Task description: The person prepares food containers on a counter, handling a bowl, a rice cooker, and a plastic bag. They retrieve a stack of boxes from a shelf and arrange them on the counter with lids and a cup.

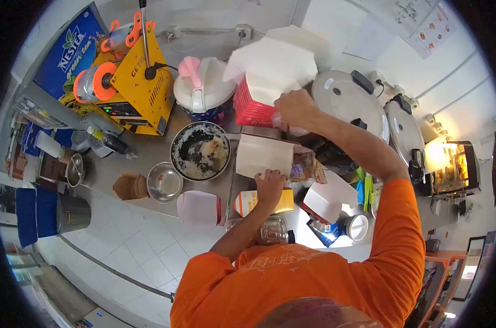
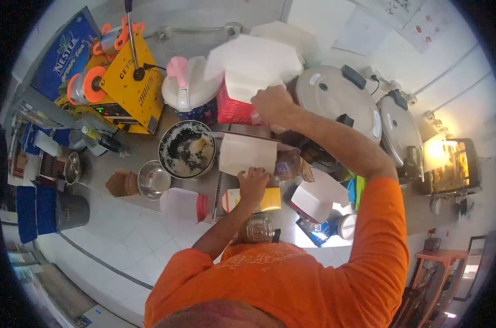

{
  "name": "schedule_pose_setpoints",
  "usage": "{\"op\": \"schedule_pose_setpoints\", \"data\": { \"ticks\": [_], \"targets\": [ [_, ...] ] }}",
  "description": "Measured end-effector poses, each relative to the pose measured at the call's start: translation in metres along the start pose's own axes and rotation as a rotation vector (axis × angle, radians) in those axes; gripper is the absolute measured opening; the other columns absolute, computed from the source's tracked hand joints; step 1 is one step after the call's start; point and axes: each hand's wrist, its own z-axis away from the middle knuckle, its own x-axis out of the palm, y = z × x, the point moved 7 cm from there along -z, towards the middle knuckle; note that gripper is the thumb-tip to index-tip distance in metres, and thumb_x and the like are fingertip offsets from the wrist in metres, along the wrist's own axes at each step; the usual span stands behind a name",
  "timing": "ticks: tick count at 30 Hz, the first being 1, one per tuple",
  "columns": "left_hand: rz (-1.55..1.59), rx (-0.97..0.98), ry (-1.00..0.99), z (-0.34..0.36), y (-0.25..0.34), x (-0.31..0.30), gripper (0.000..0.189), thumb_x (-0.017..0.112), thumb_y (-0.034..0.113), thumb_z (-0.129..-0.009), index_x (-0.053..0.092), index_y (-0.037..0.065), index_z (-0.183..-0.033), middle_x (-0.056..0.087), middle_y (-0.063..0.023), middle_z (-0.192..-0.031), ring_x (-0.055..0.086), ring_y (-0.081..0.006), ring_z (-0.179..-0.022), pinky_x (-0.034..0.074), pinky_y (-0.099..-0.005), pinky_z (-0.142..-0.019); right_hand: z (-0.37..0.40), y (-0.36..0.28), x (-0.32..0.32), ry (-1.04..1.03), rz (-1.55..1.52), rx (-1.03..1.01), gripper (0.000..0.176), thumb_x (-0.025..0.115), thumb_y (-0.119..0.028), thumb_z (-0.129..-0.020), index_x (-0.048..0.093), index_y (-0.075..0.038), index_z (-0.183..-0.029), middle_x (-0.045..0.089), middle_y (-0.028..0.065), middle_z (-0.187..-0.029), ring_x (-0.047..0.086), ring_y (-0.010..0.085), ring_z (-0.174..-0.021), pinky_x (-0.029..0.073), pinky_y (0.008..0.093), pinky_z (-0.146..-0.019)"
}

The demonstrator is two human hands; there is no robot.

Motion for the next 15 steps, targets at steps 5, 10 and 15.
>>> {"op": "schedule_pose_setpoints", "data": {
  "ticks": [5, 10, 15],
  "targets": [
    [-0.043, 0.007, -0.010, -0.012, 0.003, -0.005, 0.020, 0.057, 0.020, -0.085, 0.065, 0.020, -0.104, 0.064, -0.0003, -0.101, 0.056, -0.0215, -0.105, 0.037, -0.0543, -0.092, 0.108, 0.047, -0.093, 0.229, 0.238, 0.209, 0.012, 0.062, -0.022, -0.079, 0.071, -0.014, -0.080, 0.070, 0.0066, -0.081, 0.070, 0.0229, -0.080, 0.054, 0.0396, -0.063],
    [-0.061, 0.077, 0.018, -0.020, 0.000, -0.010, 0.033, 0.065, 0.024, -0.083, 0.063, 0.019, -0.115, 0.064, -0.0021, -0.105, 0.056, -0.0234, -0.106, 0.036, -0.0498, -0.096, 0.170, 0.185, -0.065, 0.151, 0.442, 0.453, 0.010, 0.065, -0.019, -0.082, 0.070, -0.014, -0.087, 0.071, 0.0060, -0.088, 0.071, 0.0229, -0.085, 0.057, 0.0369, -0.070],
    [-0.055, 0.018, -0.147, -0.039, -0.006, -0.017, 0.044, 0.073, 0.029, -0.080, 0.061, 0.016, -0.120, 0.063, -0.0047, -0.114, 0.056, -0.0256, -0.111, 0.035, -0.0514, -0.099, 0.215, 0.253, 0.020, -0.104, 0.336, 0.532, 0.023, 0.075, -0.020, -0.075, 0.069, -0.011, -0.096, 0.071, 0.0082, -0.096, 0.071, 0.0264, -0.091, 0.058, 0.0390, -0.076]
  ]
}}
